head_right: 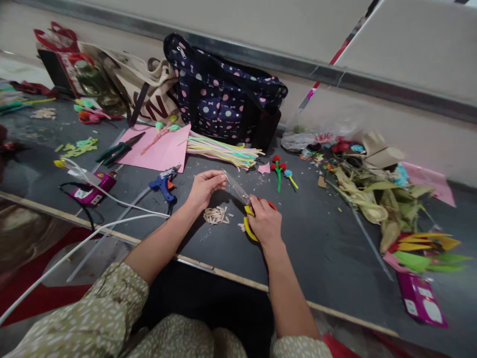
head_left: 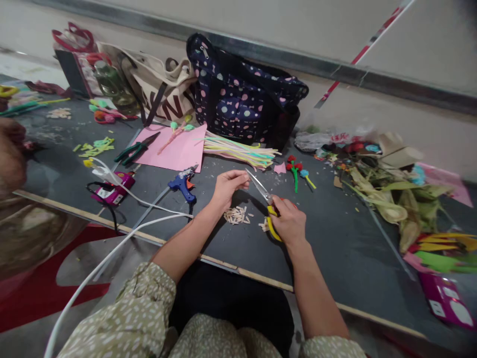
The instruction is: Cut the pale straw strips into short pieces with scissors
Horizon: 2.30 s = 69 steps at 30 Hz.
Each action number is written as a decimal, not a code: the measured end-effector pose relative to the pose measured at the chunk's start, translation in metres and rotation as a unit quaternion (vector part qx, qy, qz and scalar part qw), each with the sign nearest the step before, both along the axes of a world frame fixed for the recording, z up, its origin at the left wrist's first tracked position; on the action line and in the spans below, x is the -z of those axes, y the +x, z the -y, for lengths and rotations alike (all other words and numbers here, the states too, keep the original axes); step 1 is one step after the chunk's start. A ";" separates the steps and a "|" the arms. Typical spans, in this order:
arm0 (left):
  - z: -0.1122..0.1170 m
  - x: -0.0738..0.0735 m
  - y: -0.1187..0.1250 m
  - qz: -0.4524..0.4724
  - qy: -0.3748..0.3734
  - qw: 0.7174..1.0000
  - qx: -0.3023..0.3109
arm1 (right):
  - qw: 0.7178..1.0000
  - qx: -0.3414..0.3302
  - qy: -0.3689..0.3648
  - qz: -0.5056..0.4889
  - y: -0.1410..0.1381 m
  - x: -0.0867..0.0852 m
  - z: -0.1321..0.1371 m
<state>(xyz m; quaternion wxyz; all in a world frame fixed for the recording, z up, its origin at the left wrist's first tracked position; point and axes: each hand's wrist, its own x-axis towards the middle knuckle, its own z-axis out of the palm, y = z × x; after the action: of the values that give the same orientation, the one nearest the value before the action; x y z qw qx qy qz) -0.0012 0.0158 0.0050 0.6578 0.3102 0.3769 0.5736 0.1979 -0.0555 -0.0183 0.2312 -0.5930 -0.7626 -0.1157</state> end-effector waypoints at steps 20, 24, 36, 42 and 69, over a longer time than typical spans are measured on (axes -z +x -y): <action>-0.005 0.005 -0.003 0.046 0.004 0.999 0.020 | 0.995 0.016 -0.041 -0.092 0.005 -0.001 -0.005; -0.005 0.004 -0.002 0.053 0.010 0.998 0.025 | 0.990 -0.012 -0.047 -0.131 0.004 0.000 -0.003; -0.002 0.002 -0.001 0.040 0.043 0.998 0.038 | 0.988 -0.037 -0.064 -0.135 0.002 -0.005 -0.001; -0.002 0.001 -0.001 0.038 0.045 0.997 0.044 | 0.987 -0.057 -0.069 -0.132 0.002 -0.005 -0.001; -0.002 0.001 -0.003 0.030 0.040 0.998 0.047 | 0.979 -0.063 -0.090 -0.169 0.000 -0.006 -0.001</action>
<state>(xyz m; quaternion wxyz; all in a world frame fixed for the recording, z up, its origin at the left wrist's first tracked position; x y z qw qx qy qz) -0.0041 0.0181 0.0036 0.6817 0.3364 0.3189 0.5661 0.1979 -0.0549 -0.0124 0.3094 -0.5727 -0.7559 0.0699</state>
